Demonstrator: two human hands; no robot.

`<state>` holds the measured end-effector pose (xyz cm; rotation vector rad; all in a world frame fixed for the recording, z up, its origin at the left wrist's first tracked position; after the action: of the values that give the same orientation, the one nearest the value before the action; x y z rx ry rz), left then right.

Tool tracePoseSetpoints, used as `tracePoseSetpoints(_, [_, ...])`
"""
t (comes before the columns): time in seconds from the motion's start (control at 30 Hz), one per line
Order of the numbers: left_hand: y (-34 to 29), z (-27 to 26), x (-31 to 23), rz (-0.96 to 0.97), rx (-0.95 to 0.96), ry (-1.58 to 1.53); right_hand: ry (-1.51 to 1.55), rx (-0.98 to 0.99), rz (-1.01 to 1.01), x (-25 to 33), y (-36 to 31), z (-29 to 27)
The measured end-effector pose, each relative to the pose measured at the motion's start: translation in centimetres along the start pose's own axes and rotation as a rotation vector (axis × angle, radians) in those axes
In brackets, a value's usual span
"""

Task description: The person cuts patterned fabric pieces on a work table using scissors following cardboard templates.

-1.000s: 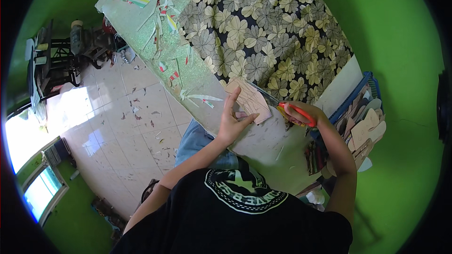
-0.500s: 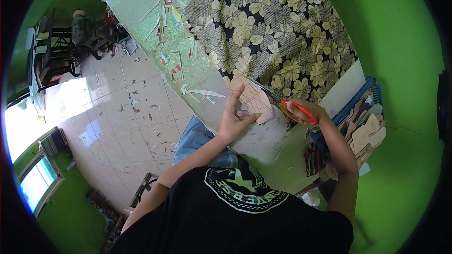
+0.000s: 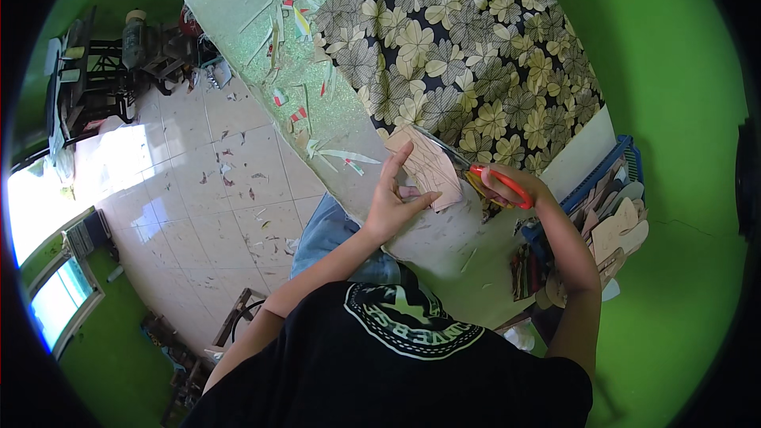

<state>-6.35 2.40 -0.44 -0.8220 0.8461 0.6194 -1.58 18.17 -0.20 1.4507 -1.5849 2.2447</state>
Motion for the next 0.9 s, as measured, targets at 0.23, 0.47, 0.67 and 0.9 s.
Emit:
tracePoseSetpoints(0.23, [-0.1, -0.2, -0.1, -0.027, 0.008, -0.06, -0.032, -0.04, 0.006, 0.4, 0.4, -0.4])
tracePoseSetpoints(0.47, [-0.4, -0.1, 0.1, -0.082, 0.047, -0.132, 0.027, -0.016, -0.011, 1.3, 0.5, -0.2])
tracePoseSetpoints(0.67, [-0.2, -0.4, 0.1, -0.066, -0.007, -0.199, 0.003, -0.055, 0.069, 1.2, 0.6, -0.7])
tracePoseSetpoints(0.9, [-0.3, 0.1, 0.3, -0.105, 0.066, -0.127, -0.031, -0.066, 0.027, 1.9, 1.3, -1.0])
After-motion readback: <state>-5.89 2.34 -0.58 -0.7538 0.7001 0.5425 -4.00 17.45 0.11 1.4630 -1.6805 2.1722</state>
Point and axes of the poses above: each hand's wrist, its own y-axis towards the middle knuckle, its own z-axis out of the palm, x = y × z, the point moved 8 cm from there along y, towards the middle knuckle, and after that the axes turned 7 degrees about -y, right-handed, at the moved point
